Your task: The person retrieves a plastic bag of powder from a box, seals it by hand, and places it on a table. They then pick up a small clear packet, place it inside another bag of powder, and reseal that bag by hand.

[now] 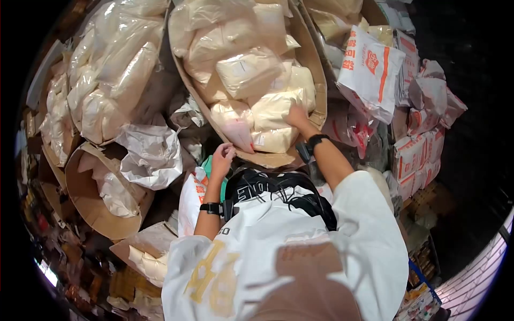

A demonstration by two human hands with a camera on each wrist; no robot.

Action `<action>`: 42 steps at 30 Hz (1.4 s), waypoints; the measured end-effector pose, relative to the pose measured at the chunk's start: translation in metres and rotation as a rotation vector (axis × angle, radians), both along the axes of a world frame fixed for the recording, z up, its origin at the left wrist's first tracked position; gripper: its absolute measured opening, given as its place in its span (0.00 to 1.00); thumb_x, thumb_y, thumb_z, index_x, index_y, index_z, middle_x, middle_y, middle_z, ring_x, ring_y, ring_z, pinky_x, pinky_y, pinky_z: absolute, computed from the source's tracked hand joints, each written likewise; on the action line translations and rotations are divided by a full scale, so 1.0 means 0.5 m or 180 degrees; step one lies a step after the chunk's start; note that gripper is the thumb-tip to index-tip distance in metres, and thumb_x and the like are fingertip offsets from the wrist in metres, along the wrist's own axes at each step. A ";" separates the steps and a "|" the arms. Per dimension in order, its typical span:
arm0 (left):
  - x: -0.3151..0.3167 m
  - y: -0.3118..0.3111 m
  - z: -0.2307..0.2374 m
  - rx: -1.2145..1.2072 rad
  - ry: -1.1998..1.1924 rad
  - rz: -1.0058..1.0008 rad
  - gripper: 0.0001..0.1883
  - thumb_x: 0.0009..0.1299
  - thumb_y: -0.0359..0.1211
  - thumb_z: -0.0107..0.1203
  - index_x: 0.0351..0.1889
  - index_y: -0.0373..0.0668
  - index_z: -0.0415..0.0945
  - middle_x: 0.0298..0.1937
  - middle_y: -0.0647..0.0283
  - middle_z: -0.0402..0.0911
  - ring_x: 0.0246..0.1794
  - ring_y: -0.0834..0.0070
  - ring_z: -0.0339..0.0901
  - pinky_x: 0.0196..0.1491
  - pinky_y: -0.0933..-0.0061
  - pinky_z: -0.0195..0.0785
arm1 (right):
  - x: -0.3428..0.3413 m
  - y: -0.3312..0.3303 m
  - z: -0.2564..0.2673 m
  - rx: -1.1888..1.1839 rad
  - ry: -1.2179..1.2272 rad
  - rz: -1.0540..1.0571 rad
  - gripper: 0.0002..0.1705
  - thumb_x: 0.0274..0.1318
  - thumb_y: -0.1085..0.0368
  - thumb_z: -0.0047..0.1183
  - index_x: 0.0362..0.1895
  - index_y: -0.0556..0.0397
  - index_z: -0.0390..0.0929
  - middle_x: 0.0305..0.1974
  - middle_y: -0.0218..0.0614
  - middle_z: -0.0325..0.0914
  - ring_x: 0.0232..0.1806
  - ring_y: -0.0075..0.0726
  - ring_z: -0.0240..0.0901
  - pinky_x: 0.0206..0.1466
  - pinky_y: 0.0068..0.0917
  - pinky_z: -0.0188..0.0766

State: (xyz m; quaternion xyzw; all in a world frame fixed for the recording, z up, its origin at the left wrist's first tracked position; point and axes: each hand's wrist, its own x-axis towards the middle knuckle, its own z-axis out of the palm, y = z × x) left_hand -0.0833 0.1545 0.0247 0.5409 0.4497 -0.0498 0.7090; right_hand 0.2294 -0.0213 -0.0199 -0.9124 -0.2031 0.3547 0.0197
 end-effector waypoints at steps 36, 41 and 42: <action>0.041 -0.129 0.037 0.1790 0.0646 -0.2120 0.12 0.68 0.37 0.54 0.39 0.39 0.81 0.38 0.46 0.81 0.39 0.46 0.78 0.42 0.51 0.72 | -0.032 0.027 -0.062 -0.0281 -0.0900 0.1685 0.16 0.60 0.66 0.45 0.48 0.53 0.80 0.49 0.45 0.80 0.54 0.45 0.75 0.62 0.45 0.63; 0.017 -0.131 0.032 0.1740 0.0342 -0.1751 0.12 0.68 0.36 0.54 0.41 0.39 0.81 0.42 0.47 0.81 0.43 0.46 0.78 0.46 0.53 0.72 | -0.137 0.203 -0.093 0.1517 0.0014 0.1868 0.27 0.38 0.65 0.64 0.48 0.57 0.73 0.41 0.45 0.78 0.48 0.51 0.76 0.50 0.42 0.73; 0.015 -0.132 0.038 0.1678 0.0336 -0.1645 0.12 0.68 0.36 0.54 0.41 0.39 0.81 0.43 0.48 0.81 0.43 0.47 0.78 0.46 0.54 0.72 | -0.159 0.224 -0.112 0.1483 0.0076 0.1956 0.36 0.37 0.63 0.66 0.56 0.58 0.71 0.42 0.45 0.78 0.49 0.52 0.75 0.54 0.44 0.72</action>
